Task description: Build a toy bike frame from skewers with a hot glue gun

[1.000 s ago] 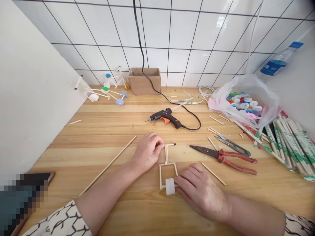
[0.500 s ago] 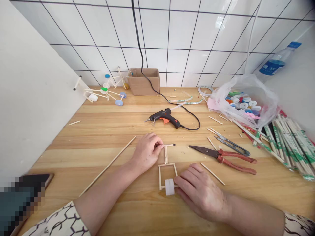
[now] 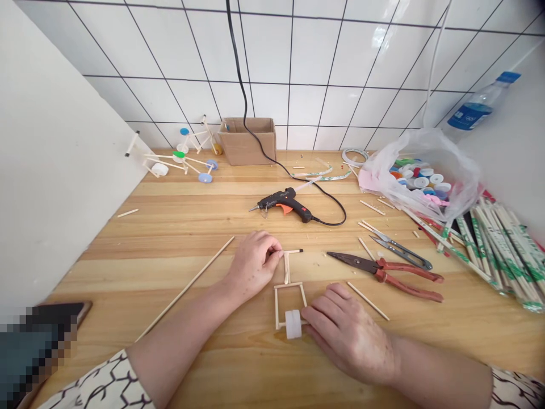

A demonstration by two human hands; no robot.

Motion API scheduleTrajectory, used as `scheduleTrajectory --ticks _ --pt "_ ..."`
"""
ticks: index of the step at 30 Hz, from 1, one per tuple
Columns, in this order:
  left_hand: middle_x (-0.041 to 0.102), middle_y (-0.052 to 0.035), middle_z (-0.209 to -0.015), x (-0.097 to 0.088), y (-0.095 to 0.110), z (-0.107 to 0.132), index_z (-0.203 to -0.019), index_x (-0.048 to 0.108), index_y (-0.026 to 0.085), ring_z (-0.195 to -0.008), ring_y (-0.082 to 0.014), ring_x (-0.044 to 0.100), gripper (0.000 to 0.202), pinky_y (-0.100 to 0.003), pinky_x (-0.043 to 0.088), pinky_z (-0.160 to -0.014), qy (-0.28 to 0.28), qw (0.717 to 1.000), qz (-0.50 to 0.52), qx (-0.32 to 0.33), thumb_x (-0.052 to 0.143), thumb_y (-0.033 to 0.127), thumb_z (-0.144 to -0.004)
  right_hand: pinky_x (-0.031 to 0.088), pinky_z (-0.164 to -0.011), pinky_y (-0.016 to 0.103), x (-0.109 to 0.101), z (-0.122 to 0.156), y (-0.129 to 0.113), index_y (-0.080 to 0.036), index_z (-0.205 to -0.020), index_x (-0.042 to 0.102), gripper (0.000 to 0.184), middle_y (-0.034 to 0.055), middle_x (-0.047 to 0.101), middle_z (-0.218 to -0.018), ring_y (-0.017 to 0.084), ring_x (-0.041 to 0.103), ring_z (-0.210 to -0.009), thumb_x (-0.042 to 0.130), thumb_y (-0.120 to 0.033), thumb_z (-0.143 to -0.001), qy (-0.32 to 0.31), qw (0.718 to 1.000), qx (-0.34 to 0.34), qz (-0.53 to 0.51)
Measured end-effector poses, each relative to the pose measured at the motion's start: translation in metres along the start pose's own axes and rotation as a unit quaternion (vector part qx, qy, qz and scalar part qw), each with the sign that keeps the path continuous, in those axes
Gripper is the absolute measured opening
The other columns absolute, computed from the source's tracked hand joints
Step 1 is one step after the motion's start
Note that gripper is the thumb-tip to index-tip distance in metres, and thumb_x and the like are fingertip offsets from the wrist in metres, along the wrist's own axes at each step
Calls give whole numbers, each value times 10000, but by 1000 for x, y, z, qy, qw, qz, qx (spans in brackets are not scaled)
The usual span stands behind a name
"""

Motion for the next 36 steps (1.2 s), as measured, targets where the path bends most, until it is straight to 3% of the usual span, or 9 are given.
scheduleTrajectory --ticks 36 --pt "604 -19 -756 0 2 1 -714 556 195 -765 -186 548 105 -330 426 -721 -8 1000 -15 -7 528 147 -804 303 -677 317 2 2 -1 -151 -816 569 121 24 533 -700 168 430 -632 488 -62 -832 -14 1000 -8 15"
Point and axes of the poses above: each hand's wrist, its own z-axis away from the middle knuckle, its own x-axis out of the palm, y = z × x, the point moved 4 cm from there along -z, towards the middle knuckle
